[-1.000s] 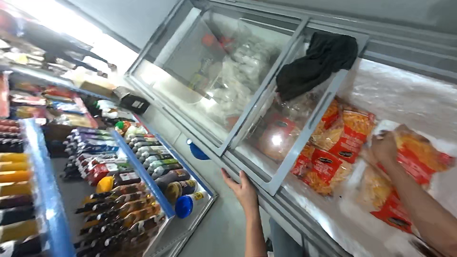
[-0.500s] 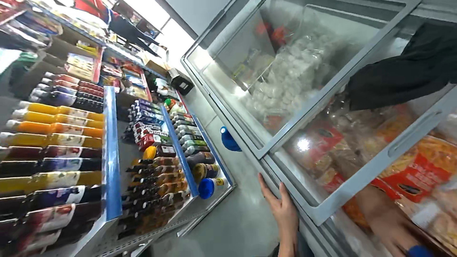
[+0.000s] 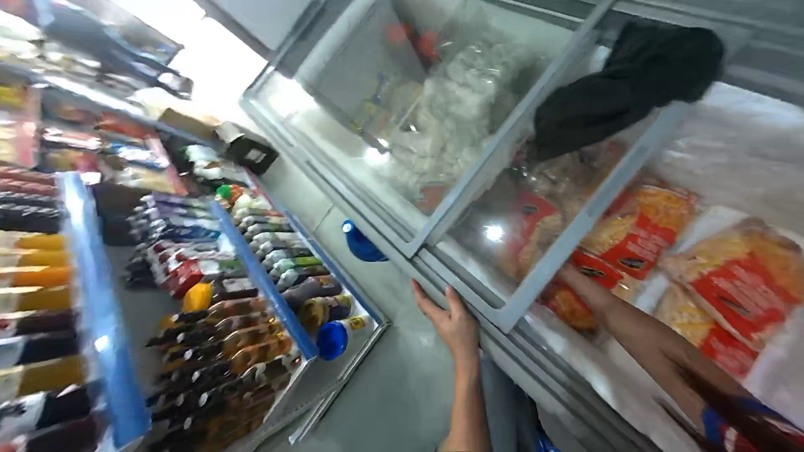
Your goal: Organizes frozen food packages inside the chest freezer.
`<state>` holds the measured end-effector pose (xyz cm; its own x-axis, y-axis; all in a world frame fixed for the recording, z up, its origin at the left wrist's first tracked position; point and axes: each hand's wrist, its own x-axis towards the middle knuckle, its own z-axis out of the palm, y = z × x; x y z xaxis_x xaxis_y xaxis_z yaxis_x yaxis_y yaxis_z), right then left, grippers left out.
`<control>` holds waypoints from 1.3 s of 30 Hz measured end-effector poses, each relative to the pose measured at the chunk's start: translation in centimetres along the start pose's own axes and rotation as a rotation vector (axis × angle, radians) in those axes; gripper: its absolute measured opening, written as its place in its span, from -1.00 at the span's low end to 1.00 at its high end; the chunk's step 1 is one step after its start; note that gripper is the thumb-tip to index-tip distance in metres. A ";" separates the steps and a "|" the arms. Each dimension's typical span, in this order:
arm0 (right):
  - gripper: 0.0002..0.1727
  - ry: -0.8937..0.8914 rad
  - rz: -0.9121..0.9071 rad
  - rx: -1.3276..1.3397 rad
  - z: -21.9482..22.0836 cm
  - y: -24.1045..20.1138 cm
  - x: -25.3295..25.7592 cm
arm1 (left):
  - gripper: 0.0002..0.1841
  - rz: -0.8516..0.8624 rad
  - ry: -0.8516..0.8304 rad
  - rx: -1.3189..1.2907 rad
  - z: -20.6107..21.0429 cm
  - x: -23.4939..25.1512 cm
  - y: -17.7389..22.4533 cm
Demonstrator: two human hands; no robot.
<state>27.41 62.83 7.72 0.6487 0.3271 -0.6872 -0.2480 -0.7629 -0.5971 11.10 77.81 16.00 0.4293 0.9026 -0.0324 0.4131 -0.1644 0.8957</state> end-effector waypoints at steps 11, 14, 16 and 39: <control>-0.56 0.284 0.049 0.277 -11.6 19.2 -9.4 | -0.19 0.047 -0.031 -0.061 -0.1 -0.1 -0.2; -0.56 0.431 0.156 0.307 -16.0 24.7 -11.7 | -0.19 0.040 -0.038 -0.049 -0.2 -0.2 0.1; -0.53 0.612 0.304 0.209 -18.7 28.6 -12.2 | -0.18 0.041 -0.036 -0.034 -0.2 -0.1 0.2; -0.31 -0.008 0.031 -0.296 -0.3 6.9 10.8 | -0.16 0.004 0.011 0.000 0.2 0.1 0.5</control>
<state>32.91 60.95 -3.68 0.6381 0.3047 -0.7071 -0.0458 -0.9017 -0.4298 11.48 77.71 16.37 0.4223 0.9061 -0.0237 0.4110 -0.1682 0.8960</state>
